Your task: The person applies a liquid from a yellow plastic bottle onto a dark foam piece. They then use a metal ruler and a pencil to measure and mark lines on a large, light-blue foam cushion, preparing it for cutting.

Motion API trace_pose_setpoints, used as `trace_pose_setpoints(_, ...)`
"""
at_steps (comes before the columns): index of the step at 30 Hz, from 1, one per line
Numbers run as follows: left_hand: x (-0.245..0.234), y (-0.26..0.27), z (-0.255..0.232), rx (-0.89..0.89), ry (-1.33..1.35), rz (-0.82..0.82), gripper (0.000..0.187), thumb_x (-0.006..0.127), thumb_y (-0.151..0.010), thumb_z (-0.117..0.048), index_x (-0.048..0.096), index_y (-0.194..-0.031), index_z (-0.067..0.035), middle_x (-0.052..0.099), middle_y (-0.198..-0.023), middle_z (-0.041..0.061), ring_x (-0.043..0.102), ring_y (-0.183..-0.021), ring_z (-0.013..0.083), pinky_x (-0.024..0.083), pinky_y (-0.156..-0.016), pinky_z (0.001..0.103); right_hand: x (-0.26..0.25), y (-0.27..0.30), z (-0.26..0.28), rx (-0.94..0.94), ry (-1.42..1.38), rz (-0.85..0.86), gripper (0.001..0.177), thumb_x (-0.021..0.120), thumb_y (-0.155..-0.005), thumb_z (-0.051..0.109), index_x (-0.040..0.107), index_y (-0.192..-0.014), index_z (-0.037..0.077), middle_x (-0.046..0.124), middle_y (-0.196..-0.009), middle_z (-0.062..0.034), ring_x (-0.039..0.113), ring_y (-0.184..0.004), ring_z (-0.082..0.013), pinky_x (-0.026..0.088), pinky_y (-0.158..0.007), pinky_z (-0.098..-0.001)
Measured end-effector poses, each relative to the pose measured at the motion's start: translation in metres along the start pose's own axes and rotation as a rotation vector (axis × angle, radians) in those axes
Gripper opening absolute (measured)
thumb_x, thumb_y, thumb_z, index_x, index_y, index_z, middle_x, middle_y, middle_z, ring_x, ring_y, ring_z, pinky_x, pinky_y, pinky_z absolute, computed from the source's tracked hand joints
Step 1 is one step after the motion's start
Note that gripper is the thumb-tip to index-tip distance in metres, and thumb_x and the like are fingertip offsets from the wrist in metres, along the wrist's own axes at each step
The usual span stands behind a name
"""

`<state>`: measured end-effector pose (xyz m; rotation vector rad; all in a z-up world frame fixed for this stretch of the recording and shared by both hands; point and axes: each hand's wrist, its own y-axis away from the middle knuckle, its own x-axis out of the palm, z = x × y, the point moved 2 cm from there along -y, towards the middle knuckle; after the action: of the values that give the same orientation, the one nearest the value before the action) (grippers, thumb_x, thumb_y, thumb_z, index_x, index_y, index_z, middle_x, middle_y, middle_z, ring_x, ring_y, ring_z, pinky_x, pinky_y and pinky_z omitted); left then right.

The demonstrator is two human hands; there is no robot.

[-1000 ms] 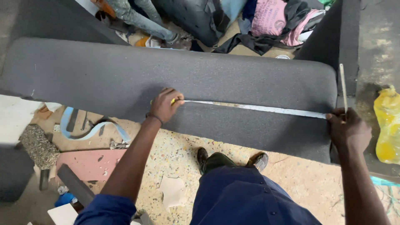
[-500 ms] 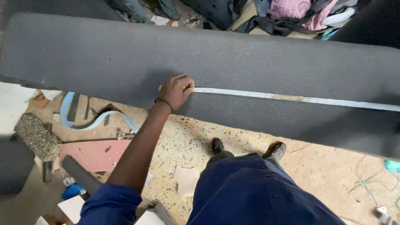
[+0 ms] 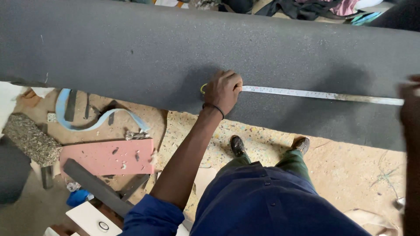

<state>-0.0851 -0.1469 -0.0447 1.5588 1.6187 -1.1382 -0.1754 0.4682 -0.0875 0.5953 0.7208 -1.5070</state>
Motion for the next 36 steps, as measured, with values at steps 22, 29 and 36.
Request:
trace_pose_setpoints(22,0.024,-0.004,0.001,-0.131,0.082,-0.142,0.036,0.082,-0.106,-0.035,0.061,-0.08,-0.021,0.06,-0.082,0.003,0.057,-0.073,0.0251,0.062,-0.068,0.048,0.22,0.046,0.334,-0.124,0.201,0.326,0.031,0.087,-0.109,0.045,0.073,-0.111,0.018,0.068,-0.131,-0.0065,0.078,-0.106,-0.0564,0.063,-0.092,-0.0677)
trace_pose_setpoints(29,0.006,0.0,0.002,-0.033,0.0,-0.12,0.017,0.084,-0.104,-0.031,0.07,-0.098,-0.023,0.066,-0.085,-0.002,0.068,-0.08,0.0283,0.071,-0.065,0.051,0.215,0.044,0.334,-0.138,0.177,0.349,0.023,0.087,-0.107,0.042,0.076,-0.112,0.023,0.068,-0.127,-0.0061,0.08,-0.102,-0.0553,0.064,-0.092,-0.0665)
trace_pose_setpoints(36,0.006,0.012,-0.011,-0.092,-0.049,-0.186,0.027,0.088,-0.098,-0.028,0.061,-0.095,-0.027,0.058,-0.088,-0.004,0.065,-0.085,0.0229,0.066,-0.071,0.048,0.216,0.048,0.338,-0.149,0.17,0.329,0.022,0.088,-0.107,0.038,0.077,-0.11,0.019,0.068,-0.127,-0.01,0.079,-0.099,-0.0586,0.063,-0.089,-0.0691)
